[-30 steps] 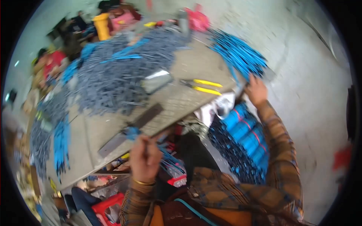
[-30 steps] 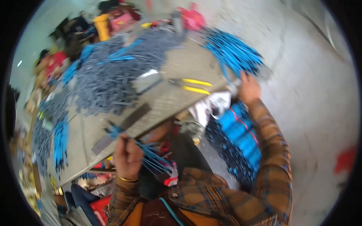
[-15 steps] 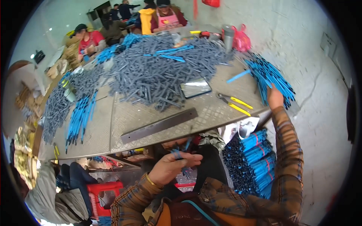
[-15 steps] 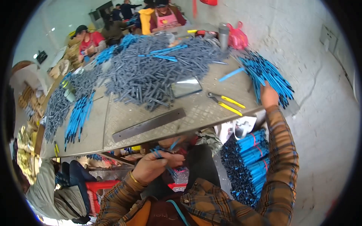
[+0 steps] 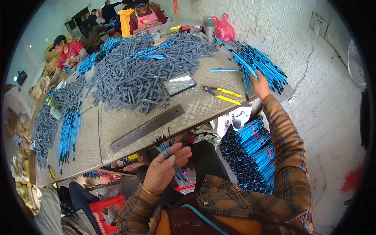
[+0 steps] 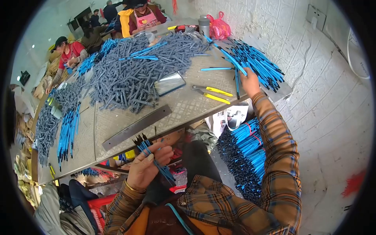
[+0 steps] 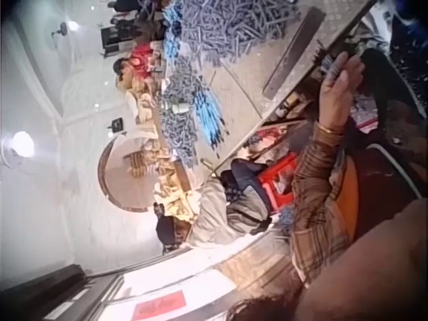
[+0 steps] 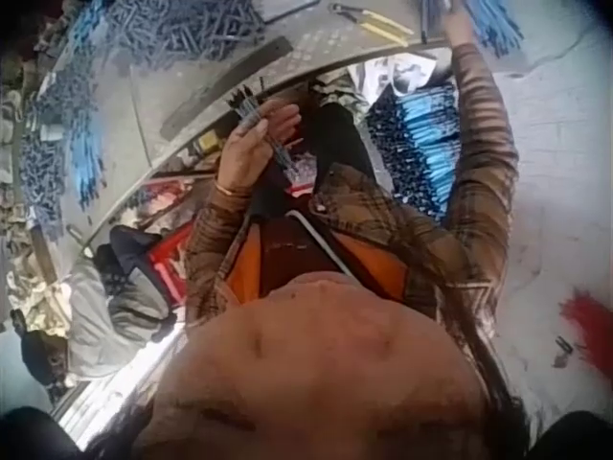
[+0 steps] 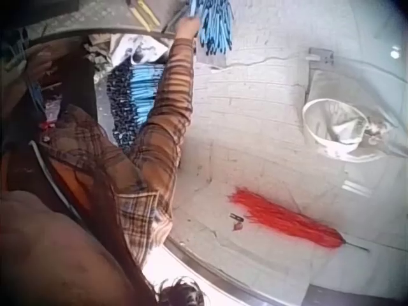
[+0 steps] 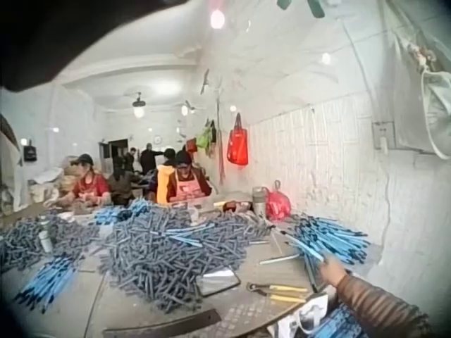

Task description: The person bundles plastic components together with rubber bands, then trims the bundled components using pliers.

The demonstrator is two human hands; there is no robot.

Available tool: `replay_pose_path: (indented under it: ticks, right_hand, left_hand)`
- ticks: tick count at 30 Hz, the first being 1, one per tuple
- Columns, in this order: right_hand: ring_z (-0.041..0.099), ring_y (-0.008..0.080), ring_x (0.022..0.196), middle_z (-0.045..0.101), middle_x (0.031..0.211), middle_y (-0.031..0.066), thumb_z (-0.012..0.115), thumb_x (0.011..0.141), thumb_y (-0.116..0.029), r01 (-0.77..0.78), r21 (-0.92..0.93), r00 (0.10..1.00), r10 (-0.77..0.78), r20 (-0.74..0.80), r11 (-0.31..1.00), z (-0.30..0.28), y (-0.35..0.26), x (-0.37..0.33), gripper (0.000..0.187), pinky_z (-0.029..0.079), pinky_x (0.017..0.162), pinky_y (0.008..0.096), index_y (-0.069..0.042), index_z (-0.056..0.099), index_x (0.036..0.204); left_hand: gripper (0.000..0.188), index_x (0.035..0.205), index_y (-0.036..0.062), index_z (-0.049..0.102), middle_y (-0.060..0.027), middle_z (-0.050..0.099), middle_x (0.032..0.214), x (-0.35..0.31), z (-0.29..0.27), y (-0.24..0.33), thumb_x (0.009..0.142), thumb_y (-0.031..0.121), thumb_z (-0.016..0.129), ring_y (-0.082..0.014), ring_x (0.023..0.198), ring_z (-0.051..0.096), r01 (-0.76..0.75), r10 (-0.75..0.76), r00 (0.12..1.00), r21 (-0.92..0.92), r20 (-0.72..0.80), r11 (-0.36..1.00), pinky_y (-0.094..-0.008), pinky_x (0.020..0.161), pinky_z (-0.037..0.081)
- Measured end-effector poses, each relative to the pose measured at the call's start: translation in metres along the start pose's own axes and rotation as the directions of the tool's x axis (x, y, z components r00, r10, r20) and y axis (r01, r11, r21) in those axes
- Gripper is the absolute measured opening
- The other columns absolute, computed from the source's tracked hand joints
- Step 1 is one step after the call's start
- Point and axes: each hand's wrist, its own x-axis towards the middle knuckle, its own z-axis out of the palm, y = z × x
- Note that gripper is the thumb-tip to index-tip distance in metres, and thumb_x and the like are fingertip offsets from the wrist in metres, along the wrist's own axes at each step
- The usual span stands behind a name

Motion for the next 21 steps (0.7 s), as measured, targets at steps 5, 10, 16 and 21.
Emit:
replay_pose_path:
  ticks: [5,10,16,21]
  right_hand:
    - [0.043,0.0085,0.055,0.047,0.062,0.0009,0.051,0.087,-0.017,0.013,0.249,0.989,-0.05,0.143,0.968,-0.008,-0.043,-0.053,0.015,0.035,0.05,0.0238,-0.004,0.056,0.088]
    - [0.034,0.0035,0.049,0.044,0.06,-0.0033,0.044,0.089,-0.017,-0.028,0.517,0.895,-0.209,0.395,0.856,-0.031,-0.09,-0.112,0.017,0.029,0.046,0.0185,-0.003,0.052,0.087]
    - [0.042,0.0047,0.056,0.05,0.065,0.0,0.042,0.088,-0.019,-0.076,0.559,0.702,-0.354,0.619,0.826,-0.036,-0.098,-0.164,0.02,0.035,0.051,0.0186,-0.001,0.052,0.087]
    - [0.042,0.0045,0.054,0.048,0.063,-0.0008,0.042,0.089,-0.02,0.134,0.521,0.719,-0.445,0.535,0.843,0.004,-0.089,-0.2,0.022,0.034,0.05,0.0184,-0.001,0.052,0.088]
  left_hand:
    - [0.045,0.129,0.0013,0.033,-0.0184,0.039,0.13,0.012,0.014,0.009,0.088,0.008,0.047,-0.0295,0.122,0.037,-0.177,0.175,0.981,-0.011,-0.082,0.984,-0.0403,0.1,0.03]
    - [0.046,0.13,0.0017,0.033,-0.0209,0.039,0.129,0.034,0.027,0.035,0.087,0.01,0.048,-0.0309,0.124,0.033,-0.441,0.455,0.882,0.121,-0.121,0.889,-0.0411,0.102,0.027]
    - [0.028,0.113,0.0038,0.048,-0.0129,0.053,0.114,0.031,0.032,0.05,0.086,0.005,0.051,-0.0242,0.11,0.05,-0.472,0.502,0.863,0.262,-0.057,0.842,-0.0337,0.091,0.042]
    - [0.018,0.103,0.0053,0.053,-0.0101,0.058,0.106,0.027,0.037,0.042,0.085,0.006,0.053,-0.0229,0.103,0.055,-0.363,0.376,0.913,0.104,-0.157,0.926,-0.0315,0.084,0.046]
